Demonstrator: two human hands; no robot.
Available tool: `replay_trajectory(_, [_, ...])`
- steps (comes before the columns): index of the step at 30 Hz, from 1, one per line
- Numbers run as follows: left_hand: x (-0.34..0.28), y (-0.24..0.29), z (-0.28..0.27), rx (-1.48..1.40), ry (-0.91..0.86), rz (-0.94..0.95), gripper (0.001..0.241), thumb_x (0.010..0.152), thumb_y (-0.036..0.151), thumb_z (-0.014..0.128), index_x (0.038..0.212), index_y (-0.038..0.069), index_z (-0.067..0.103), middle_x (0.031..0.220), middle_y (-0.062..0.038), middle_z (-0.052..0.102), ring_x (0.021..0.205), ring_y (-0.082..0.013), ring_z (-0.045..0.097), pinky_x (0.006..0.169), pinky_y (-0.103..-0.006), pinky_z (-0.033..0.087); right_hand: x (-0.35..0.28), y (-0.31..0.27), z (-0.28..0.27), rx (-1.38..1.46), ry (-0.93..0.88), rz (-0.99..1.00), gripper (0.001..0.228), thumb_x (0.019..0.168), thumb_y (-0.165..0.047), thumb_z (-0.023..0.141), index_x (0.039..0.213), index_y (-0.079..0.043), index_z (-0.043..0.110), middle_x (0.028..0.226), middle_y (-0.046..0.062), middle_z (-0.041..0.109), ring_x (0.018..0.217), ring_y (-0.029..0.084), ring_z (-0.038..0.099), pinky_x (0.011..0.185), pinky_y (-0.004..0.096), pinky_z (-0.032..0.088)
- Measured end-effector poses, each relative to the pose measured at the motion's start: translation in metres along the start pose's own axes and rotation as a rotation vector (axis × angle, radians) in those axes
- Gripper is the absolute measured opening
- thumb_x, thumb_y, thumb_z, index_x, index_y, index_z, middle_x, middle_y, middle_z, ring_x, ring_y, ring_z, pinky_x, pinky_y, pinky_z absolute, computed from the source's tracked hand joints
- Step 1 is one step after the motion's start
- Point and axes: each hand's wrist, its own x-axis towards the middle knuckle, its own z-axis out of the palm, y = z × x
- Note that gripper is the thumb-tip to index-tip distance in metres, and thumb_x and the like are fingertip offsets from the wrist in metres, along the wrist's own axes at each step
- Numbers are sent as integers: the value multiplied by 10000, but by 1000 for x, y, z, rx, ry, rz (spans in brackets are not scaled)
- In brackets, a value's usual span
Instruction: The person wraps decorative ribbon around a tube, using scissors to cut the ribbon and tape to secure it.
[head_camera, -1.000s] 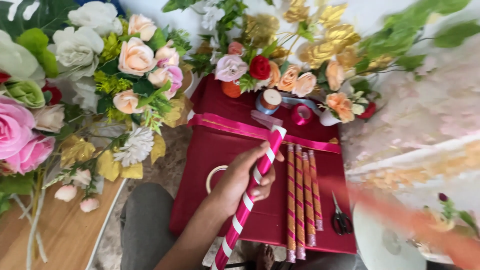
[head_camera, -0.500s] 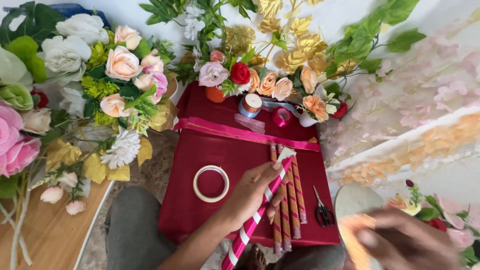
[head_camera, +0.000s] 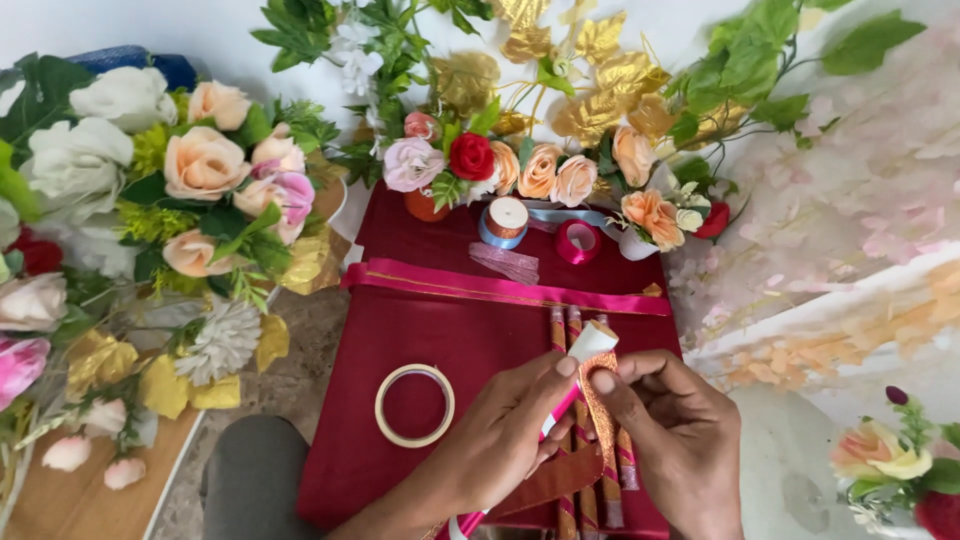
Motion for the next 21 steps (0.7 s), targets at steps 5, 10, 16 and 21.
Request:
replay_trajectory(5, [17,-10,1,50,-114,60,694,990,545,309,1502,160,576,647,7,480,545,-76,436,507,-229,386,15,17,-15,-11,-49,-16,108,839,6,803,860,-11,698,696,31,656,615,45,502,522,198,388])
replay_trajectory(10, [25,-23,-6,-115,-198,25,530,1058,407,407,1407,57,599,803,-81,637,640,-155,641,571,-265,572,21,23,-23,38,-125,15,112,831,19,785,857,8,677,674,91,688,541,126,619,498,235,521])
replay_trajectory(16, [35,-34,-9,-148,-133,115,506,1000,380,562,1296,-13,681,862,-117,700,414,-131,569,344,-216,454,26,28,-23,123,-187,69,123,827,27,764,834,32,642,619,150,669,444,231,665,448,325,600])
replay_trajectory(21, [37,-42,-5,-70,-15,181,499,980,373,588,1336,43,704,760,-69,667,375,-65,480,333,-195,389,30,47,-27,75,-160,94,109,842,0,790,847,1,681,718,75,693,627,106,601,556,242,510])
